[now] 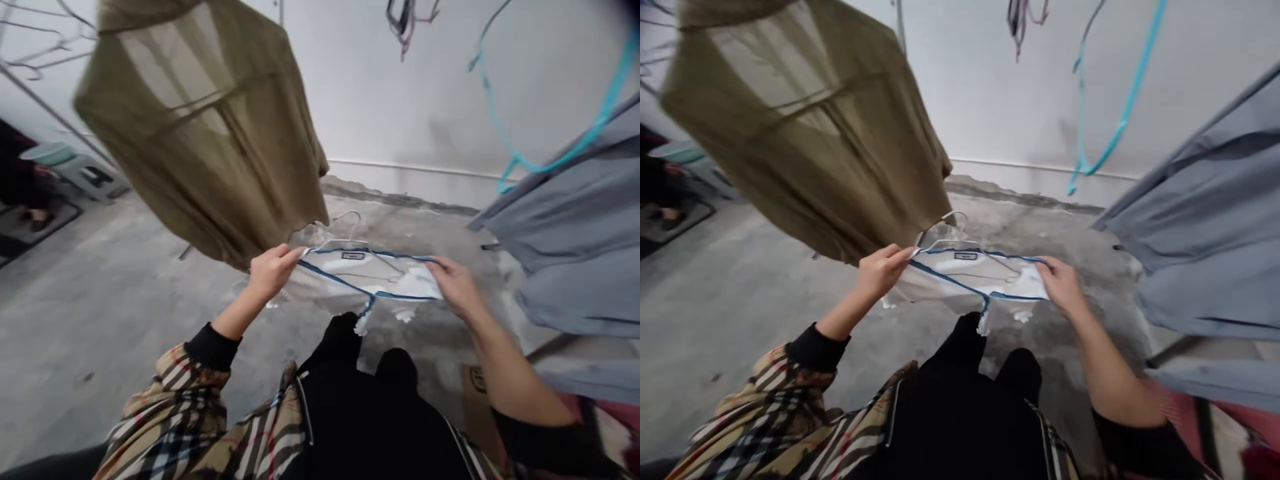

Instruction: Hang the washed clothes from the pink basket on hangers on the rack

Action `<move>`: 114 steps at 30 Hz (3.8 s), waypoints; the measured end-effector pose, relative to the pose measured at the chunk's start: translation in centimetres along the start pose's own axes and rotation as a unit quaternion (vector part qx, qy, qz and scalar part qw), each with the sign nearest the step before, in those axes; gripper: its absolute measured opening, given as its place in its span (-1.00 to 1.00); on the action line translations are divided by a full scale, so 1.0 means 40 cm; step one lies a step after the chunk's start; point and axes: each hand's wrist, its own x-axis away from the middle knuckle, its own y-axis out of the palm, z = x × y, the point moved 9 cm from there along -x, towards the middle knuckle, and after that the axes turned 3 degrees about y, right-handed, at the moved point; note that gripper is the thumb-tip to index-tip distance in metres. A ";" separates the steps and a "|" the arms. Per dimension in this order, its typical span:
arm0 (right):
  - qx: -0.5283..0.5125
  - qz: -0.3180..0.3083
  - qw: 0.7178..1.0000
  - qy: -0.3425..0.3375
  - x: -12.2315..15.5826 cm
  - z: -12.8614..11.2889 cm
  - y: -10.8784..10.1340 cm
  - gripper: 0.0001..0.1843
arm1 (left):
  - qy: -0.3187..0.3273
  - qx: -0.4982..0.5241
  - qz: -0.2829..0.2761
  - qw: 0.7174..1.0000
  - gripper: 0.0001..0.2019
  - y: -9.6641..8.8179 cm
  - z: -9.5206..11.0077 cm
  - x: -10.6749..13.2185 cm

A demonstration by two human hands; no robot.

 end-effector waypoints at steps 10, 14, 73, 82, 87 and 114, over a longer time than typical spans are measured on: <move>0.037 -0.285 0.947 -0.143 -0.138 -0.133 -0.020 -0.57 | -0.073 0.052 0.012 0.996 -0.76 -0.022 0.083 -0.207; 0.074 -0.283 0.931 -0.219 -0.118 -0.142 -0.131 -0.62 | -0.063 0.112 -0.055 0.990 -0.77 -0.038 0.195 -0.163; 0.093 -0.696 0.690 -0.175 -0.174 0.081 -0.237 -0.53 | -0.497 0.145 -0.069 0.853 -0.72 -0.077 0.815 0.139; 0.031 -0.635 0.761 -0.127 -0.163 0.023 -0.198 -0.45 | -0.419 0.121 -0.037 0.899 -0.77 -0.080 0.567 0.025; -0.027 -0.552 0.826 -0.112 -0.147 -0.014 -0.101 -0.45 | -0.407 0.171 -0.033 0.897 -0.76 -0.011 0.355 -0.030; -0.144 -0.167 0.975 -0.006 0.043 -0.112 0.112 -0.61 | -0.362 0.621 -0.017 0.695 -0.51 0.252 0.330 -0.130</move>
